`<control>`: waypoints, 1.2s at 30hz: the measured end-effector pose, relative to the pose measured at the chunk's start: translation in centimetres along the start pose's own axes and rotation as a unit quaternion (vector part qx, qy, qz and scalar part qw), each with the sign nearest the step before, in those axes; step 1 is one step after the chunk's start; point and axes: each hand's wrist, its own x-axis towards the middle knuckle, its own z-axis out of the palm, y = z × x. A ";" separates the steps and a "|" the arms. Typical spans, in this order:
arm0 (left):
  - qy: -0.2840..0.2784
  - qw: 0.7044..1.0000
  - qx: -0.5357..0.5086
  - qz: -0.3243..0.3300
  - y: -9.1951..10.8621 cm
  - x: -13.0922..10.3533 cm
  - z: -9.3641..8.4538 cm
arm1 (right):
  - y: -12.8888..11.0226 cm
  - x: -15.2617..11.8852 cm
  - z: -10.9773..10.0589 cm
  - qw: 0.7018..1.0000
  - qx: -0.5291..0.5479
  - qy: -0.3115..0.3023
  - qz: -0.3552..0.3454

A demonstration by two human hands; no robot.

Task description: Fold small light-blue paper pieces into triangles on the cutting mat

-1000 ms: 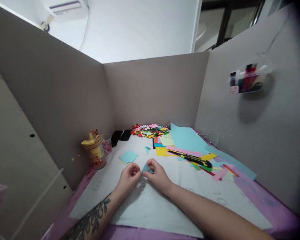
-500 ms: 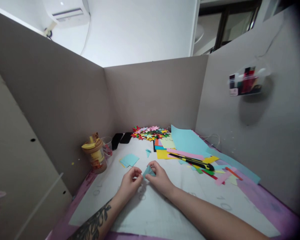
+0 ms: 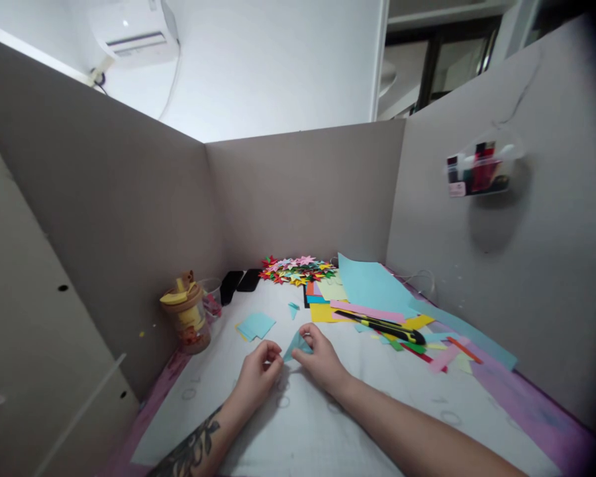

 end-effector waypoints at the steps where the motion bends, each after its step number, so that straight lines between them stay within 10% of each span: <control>1: 0.002 1.000 0.000 0.000 0.0 0.0 0.0 | 0.1 0.0 0.0 1.000 0.003 0.001 0.000; 24: 0.064 0.996 -0.054 -0.006 -0.4 0.1 -0.7 | -0.4 2.4 4.2 0.990 0.085 0.108 0.043; 36: 0.030 0.995 -0.094 0.005 -0.6 0.0 -0.3 | -0.5 1.9 2.6 0.994 0.104 -0.005 0.028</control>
